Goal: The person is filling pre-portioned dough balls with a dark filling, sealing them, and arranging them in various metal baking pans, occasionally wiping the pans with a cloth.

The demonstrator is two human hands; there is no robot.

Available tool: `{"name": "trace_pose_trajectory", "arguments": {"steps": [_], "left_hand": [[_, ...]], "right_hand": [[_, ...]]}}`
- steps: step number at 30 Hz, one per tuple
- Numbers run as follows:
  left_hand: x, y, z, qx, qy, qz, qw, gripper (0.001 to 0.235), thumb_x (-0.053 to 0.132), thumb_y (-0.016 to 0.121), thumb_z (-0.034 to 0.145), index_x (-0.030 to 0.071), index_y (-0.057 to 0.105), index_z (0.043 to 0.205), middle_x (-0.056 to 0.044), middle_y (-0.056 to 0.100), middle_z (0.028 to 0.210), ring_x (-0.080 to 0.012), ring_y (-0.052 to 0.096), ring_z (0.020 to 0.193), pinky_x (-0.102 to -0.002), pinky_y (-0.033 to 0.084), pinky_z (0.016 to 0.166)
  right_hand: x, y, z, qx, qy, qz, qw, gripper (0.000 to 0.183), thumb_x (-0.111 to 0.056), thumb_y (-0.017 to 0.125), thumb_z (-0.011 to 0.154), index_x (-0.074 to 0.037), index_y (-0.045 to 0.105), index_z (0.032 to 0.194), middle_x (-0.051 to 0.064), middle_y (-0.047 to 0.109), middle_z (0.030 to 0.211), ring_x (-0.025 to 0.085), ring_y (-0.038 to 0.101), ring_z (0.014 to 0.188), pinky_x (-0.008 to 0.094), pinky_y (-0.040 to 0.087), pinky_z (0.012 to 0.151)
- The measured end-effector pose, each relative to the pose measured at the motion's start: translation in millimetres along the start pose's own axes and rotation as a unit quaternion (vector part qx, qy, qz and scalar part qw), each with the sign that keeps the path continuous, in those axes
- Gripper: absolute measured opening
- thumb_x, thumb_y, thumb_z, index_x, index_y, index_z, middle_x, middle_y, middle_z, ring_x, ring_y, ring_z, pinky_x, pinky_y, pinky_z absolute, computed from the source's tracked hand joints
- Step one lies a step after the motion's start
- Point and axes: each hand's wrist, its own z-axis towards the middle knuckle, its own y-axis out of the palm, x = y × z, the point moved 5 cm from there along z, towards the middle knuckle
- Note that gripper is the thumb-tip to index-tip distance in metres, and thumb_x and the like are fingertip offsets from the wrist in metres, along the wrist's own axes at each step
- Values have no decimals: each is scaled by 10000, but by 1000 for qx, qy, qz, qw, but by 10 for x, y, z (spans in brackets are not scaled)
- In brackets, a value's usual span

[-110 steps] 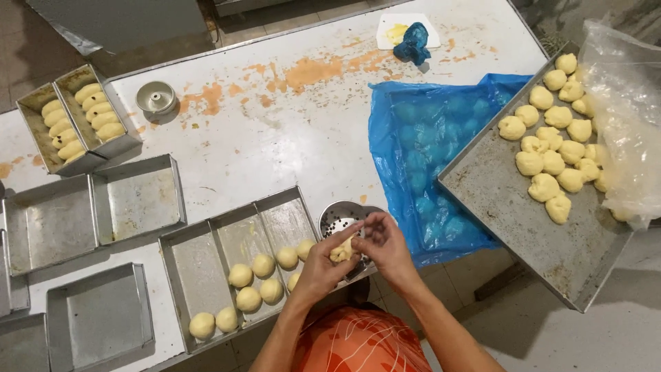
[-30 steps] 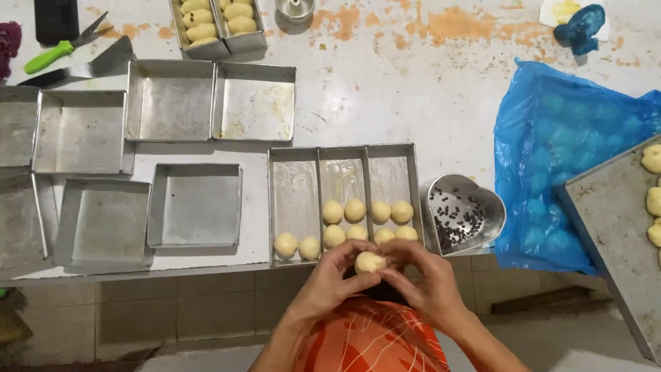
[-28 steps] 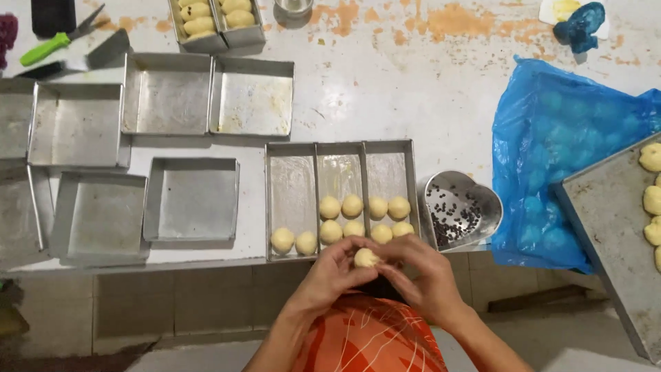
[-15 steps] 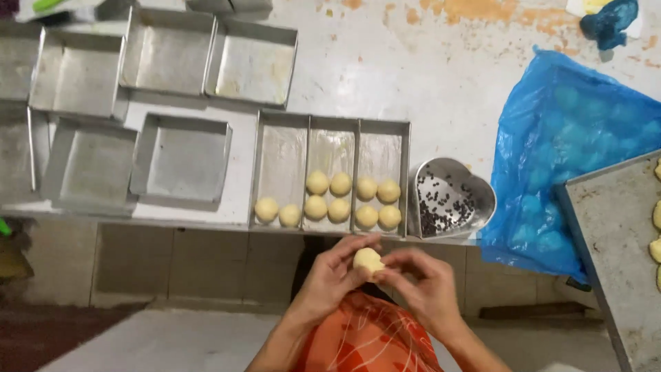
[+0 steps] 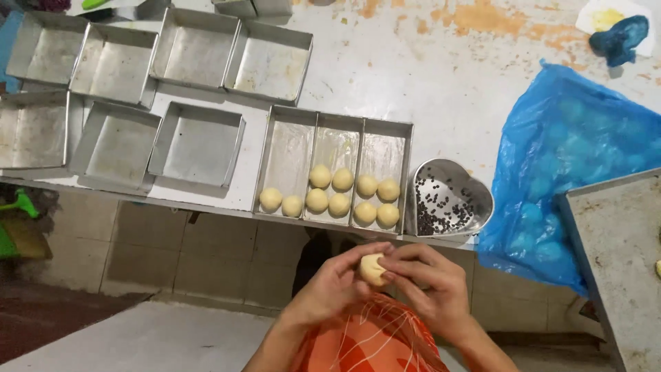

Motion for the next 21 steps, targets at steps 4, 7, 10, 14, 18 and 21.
{"name": "trace_pose_trajectory", "arguments": {"steps": [4, 7, 10, 14, 18, 21], "left_hand": [[-5, -67, 15, 50, 125, 55, 989, 469, 169, 783, 873, 77, 579, 1285, -147, 588, 1294, -249, 591, 1158, -359, 569, 957], [-41, -179, 61, 86, 135, -4, 987, 190, 99, 756, 897, 50, 661, 1054, -115, 701, 1063, -195, 668, 984, -330, 556, 879], [-36, -198, -16, 69, 63, -51, 994, 428, 248, 788, 840, 13, 649, 1171, -139, 685, 1112, -221, 699, 990, -376, 614, 850], [181, -275, -68, 94, 39, 73, 992, 337, 99, 788, 841, 108, 713, 1170, -99, 687, 1277, -188, 678, 1018, -337, 636, 842], [638, -1163, 117, 279, 117, 374, 876, 464, 219, 764, 859, 152, 643, 1302, -42, 715, 1254, -191, 665, 1077, -308, 557, 902], [667, -2075, 400, 307, 163, 533, 771, 623, 67, 711, 879, 102, 474, 1454, -158, 577, 1335, -279, 592, 1151, -391, 512, 957]], "right_hand": [[47, 84, -56, 27, 178, 123, 976, 168, -77, 767, 847, -58, 787, 1012, 94, 803, 939, 173, 756, 813, 252, 634, 719], [14, 107, -93, 19, 78, 43, 996, 201, -74, 730, 894, -75, 750, 1094, 100, 698, 1044, 208, 720, 903, 292, 631, 789], [145, 154, -86, 4, 23, -8, 1000, 221, -89, 697, 934, -108, 742, 1149, 106, 594, 1128, 239, 654, 957, 341, 586, 775], [402, 292, -38, -17, 252, 246, 936, 322, 60, 706, 861, -29, 603, 1153, 147, 750, 1143, 202, 756, 911, 299, 676, 829], [467, 178, 6, 36, 261, 279, 924, 451, 3, 605, 932, -30, 519, 1373, 177, 665, 1352, 221, 748, 881, 365, 657, 902], [818, 63, -244, 102, 300, 214, 924, 399, -105, 608, 963, -59, 552, 1355, 129, 710, 1262, 196, 719, 796, 337, 632, 800]]}}
